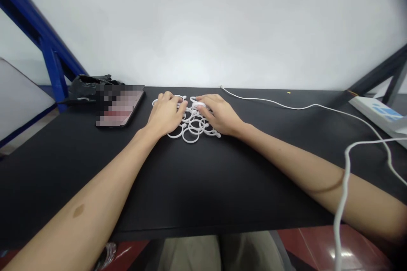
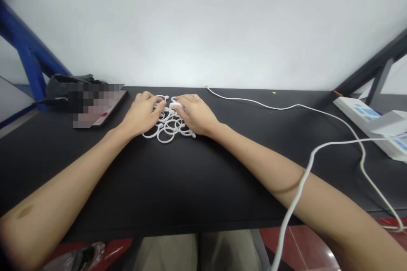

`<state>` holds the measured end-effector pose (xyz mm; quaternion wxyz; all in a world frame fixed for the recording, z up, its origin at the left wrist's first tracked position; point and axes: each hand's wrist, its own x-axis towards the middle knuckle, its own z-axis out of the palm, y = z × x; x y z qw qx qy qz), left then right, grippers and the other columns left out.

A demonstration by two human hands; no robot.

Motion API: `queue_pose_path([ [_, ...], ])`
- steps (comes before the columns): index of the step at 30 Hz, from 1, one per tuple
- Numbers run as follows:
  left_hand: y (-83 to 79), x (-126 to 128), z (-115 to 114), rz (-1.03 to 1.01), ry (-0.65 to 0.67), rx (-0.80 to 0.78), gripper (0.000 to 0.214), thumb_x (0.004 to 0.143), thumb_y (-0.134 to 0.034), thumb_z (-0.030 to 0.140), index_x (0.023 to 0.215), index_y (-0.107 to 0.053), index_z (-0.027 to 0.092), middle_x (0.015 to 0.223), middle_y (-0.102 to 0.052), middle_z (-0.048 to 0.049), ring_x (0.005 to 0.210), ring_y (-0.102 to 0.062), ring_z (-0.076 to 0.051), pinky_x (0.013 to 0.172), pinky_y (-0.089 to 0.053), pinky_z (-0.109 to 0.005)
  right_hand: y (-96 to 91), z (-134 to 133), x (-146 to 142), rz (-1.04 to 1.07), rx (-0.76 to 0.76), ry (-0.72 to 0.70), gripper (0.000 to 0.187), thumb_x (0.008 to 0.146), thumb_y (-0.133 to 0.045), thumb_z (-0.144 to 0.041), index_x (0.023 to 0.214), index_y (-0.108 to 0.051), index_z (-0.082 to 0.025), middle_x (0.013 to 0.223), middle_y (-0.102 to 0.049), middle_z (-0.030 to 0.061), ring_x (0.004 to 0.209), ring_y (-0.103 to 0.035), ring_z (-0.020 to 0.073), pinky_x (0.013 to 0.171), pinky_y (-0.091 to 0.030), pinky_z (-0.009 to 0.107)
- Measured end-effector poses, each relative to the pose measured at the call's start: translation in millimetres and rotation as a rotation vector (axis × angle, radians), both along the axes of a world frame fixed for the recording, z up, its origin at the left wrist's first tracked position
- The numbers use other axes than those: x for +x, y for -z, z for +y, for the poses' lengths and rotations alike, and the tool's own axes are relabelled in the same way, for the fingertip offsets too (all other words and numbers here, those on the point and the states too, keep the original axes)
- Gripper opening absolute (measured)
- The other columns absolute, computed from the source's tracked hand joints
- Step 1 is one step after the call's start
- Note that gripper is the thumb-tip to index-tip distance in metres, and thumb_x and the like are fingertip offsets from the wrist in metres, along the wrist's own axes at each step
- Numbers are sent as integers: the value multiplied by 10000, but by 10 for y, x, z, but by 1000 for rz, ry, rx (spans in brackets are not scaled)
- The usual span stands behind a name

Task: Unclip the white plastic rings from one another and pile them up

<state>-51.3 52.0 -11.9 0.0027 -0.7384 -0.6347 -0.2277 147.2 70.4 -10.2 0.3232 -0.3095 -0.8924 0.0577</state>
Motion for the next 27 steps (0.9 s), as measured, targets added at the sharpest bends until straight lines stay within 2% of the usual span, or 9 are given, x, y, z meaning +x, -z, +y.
queue_pose_path([
  [6,21,-27,17,-11,55,37,432,974,-331,442,999,-663,167,1093,-612,-119,1040,-501,-302,976,-418,-479,-14,0,-1,24,16,30,304,1007,-388,-324,1079,-641,-172,1195,-680,96,1111,-568,233,1006,-413,422],
  [10,16,-30,26,-16,91,21,389,981,-330,431,884,-617,186,1055,-642,-91,995,-514,-265,971,-408,-457,-23,-5,-5,15,22,49,303,1014,-369,-319,1028,-630,-166,1085,-679,103,1003,-556,224,943,-408,387],
  [15,17,-31,31,-16,86,18,393,986,-323,438,832,-590,196,1005,-643,-91,966,-529,-246,961,-406,-450,-29,-11,-4,19,50,79,318,1022,-340,-341,928,-589,-167,942,-628,86,874,-499,203,860,-397,350],
  [20,-38,-18,-9,-34,58,66,403,995,-309,435,929,-633,205,1090,-652,-92,1049,-515,-267,983,-381,-463,-44,-22,-9,17,39,94,307,1021,-331,-340,872,-551,-186,873,-585,62,819,-473,191,808,-384,332],
  [23,-102,28,-72,-65,151,133,384,999,-315,412,1007,-640,207,1107,-663,-74,1055,-513,-255,991,-384,-433,-50,-30,-10,23,35,84,302,1021,-332,-346,861,-540,-196,866,-576,56,814,-469,187,808,-379,329],
  [27,-151,107,-150,-59,272,211,313,992,-374,371,1003,-634,197,1045,-674,-64,1014,-527,-232,954,-420,-382,-46,-30,-13,28,44,74,310,1022,-324,-340,833,-525,-198,842,-567,52,791,-460,185,788,-373,330],
])
